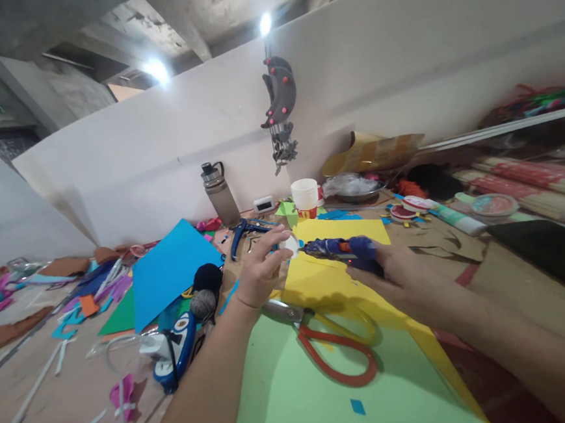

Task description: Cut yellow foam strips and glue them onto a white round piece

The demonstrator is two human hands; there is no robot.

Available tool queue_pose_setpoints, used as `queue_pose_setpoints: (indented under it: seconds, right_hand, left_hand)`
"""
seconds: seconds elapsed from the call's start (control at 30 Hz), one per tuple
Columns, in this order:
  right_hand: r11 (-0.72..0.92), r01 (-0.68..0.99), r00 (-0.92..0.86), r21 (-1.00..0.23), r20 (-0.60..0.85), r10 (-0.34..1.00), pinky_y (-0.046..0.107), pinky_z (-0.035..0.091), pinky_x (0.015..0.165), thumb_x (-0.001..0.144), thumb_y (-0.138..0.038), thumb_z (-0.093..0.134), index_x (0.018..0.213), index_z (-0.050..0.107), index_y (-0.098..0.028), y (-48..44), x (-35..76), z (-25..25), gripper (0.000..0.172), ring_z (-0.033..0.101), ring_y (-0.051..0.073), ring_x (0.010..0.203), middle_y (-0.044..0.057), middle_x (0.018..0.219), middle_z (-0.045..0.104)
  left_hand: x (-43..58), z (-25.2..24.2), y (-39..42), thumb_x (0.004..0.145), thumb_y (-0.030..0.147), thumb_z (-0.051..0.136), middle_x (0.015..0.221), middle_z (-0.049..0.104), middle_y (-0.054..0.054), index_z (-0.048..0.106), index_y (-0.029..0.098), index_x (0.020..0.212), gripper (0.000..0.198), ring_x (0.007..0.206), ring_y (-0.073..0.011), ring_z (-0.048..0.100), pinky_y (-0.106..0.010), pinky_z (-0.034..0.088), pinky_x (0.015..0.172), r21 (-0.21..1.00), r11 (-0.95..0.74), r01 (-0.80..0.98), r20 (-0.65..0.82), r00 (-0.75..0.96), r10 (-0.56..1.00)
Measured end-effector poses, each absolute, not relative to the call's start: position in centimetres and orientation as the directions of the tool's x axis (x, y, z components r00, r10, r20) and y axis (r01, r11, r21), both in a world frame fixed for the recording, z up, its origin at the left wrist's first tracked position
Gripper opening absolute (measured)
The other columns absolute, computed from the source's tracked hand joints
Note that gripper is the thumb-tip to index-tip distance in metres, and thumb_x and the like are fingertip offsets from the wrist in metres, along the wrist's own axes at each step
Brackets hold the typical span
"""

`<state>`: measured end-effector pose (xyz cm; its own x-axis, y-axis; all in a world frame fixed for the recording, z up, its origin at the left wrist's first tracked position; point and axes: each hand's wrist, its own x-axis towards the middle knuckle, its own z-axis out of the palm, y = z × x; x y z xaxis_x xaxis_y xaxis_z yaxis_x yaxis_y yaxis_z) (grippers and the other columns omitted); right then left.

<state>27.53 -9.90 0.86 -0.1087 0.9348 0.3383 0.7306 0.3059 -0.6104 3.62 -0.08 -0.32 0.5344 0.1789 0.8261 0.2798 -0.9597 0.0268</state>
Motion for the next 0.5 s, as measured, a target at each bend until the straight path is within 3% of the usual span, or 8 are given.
queue_pose_setpoints:
  seconds: [0.13, 0.23, 0.37, 0.5]
  right_hand:
    - [0.171, 0.502, -0.001, -0.848, 0.197, 0.98, 0.025, 0.04, 0.044, 0.084, -0.044, 0.049, 0.084, 0.061, -0.017, -9.5, 28.1, 0.8, 0.03, 0.053, 0.014, 0.046, 0.0, 0.054, 0.056]
    - [0.061, 0.327, 0.124, -0.943, 0.107, 0.986, 0.025, 0.046, 0.048, 0.085, -0.04, 0.049, 0.081, 0.061, -0.016, -8.7, 28.7, 0.8, 0.027, 0.058, 0.014, 0.048, 0.001, 0.055, 0.057]
    - [-0.044, 0.192, 0.378, -0.98, 0.032, 0.925, 0.022, 0.045, 0.04, 0.082, -0.034, 0.055, 0.069, 0.052, -0.018, -7.4, 29.8, 1.0, 0.02, 0.052, 0.009, 0.04, -0.002, 0.056, 0.052]
    - [-0.114, 0.017, 0.409, -0.993, -0.097, 0.907, 0.025, 0.048, 0.037, 0.078, -0.028, 0.062, 0.069, 0.054, -0.017, -6.5, 31.7, 1.3, 0.017, 0.049, 0.01, 0.04, -0.003, 0.052, 0.05]
  left_hand:
    - [3.6, -0.4, 0.1, 0.082, 0.003, 0.048, 0.112, 0.062, -0.01, 0.061, 0.02, 0.087, 0.022, 0.115, -0.0201, 0.057, -0.039, 0.049, 0.094, 0.131, -0.899, 0.418, 0.849, 0.42, 0.319]
    - [3.6, -0.8, 0.8, 0.077, 0.004, 0.054, 0.109, 0.064, -0.008, 0.062, 0.02, 0.087, 0.021, 0.108, -0.02, 0.059, -0.04, 0.048, 0.094, 0.325, -0.81, 0.489, 0.856, 0.212, 0.471]
    - [3.6, -1.5, 2.0, 0.076, 0.017, 0.061, 0.102, 0.065, -0.007, 0.062, 0.019, 0.089, 0.013, 0.098, -0.0197, 0.062, -0.036, 0.051, 0.086, 0.625, -0.719, 0.303, 0.745, 0.044, 0.666]
    - [3.9, -1.7, 2.4, 0.073, 0.03, 0.068, 0.091, 0.067, -0.005, 0.061, 0.019, 0.09, 0.021, 0.085, -0.0187, 0.064, -0.034, 0.052, 0.08, 0.805, -0.57, 0.162, 0.579, -0.009, 0.815]
